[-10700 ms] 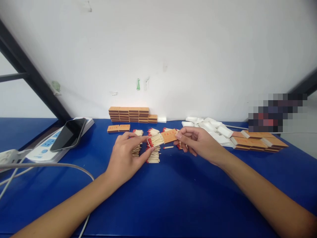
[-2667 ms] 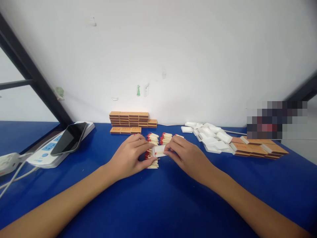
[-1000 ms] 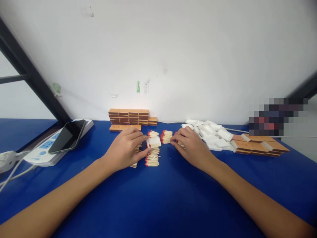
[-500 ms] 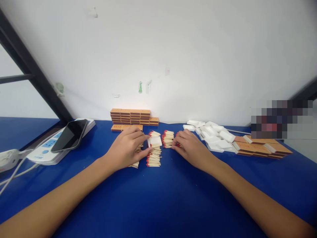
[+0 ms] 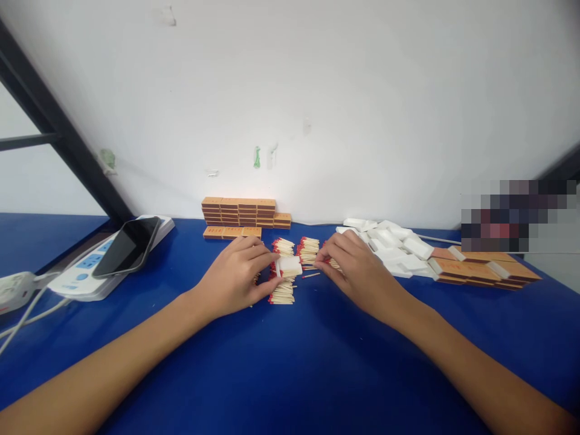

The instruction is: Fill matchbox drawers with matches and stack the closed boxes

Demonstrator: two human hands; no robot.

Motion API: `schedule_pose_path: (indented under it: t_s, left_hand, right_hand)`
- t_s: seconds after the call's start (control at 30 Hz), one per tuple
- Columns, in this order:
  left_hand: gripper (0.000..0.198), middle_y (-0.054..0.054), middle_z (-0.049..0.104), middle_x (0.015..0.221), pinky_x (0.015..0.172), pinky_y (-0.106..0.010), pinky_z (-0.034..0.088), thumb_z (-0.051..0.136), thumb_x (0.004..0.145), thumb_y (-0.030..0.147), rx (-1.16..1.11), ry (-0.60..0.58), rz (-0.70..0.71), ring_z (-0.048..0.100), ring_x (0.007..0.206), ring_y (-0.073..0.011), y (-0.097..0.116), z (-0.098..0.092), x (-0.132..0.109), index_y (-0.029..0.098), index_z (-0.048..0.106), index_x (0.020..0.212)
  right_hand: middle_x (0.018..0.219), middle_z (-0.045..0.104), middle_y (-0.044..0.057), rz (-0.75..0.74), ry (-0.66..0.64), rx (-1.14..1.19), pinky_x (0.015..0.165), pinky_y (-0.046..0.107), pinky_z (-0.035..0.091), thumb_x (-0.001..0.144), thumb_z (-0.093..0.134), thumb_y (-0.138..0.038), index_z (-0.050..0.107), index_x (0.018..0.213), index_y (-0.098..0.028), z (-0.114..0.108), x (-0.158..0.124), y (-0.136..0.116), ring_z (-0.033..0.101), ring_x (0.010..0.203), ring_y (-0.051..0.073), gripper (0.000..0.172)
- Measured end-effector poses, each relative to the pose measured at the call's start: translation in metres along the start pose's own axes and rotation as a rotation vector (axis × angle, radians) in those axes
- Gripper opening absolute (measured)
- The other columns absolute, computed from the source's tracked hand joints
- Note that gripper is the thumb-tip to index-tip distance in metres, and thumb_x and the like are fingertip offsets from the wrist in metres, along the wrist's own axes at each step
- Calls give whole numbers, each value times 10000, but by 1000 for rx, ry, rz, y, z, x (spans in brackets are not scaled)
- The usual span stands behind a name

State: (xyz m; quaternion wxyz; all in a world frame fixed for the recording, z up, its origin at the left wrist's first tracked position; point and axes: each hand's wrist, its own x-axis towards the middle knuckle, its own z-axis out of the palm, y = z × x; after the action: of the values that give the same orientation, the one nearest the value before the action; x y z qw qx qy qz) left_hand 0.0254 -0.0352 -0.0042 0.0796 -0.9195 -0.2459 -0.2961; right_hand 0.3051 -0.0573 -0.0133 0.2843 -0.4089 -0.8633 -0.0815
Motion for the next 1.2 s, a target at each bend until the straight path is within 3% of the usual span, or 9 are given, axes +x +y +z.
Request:
schedule_pose_path:
  t_s: [0.47, 0.83, 1.03, 1.2]
  left_hand:
    - [283, -92, 757, 960, 862, -422, 551, 678, 1003, 366, -80, 49, 22, 668, 930, -255, 12, 2, 1, 156, 719, 1188]
    - [289, -93, 757, 982, 861, -422, 548, 691, 992, 344, -107, 50, 27, 661, 950, -256, 13, 4, -1, 155, 712, 1209]
    - [298, -101, 753, 968, 859, -427, 550, 665, 1014, 382, -39, 46, 27, 659, 936, -255, 4, 1, 1, 138, 718, 1178]
    - [291, -109, 756, 963, 870, -434, 544, 659, 1014, 386, 0, 34, 3, 663, 943, -264, -9, -1, 0, 139, 723, 1153]
  right_hand:
    - [973, 648, 91, -13, -40, -22, 787, 415, 426, 1059, 545, -223, 622, 962, -208, 1, 2, -23, 512, 900, 259, 124]
    - [981, 653, 105, -55, -46, -72, 829, 424, 442, 1066, 531, -235, 642, 969, -196, 3, 1, -27, 509, 920, 266, 152]
    - [946, 649, 91, 0, 28, 11, 821, 417, 449, 1060, 536, -236, 657, 968, -209, -4, 1, -11, 515, 895, 255, 154]
    - [950, 639, 84, 49, -114, 50, 837, 418, 452, 1012, 595, -188, 656, 926, -204, 0, -5, 11, 526, 917, 256, 106]
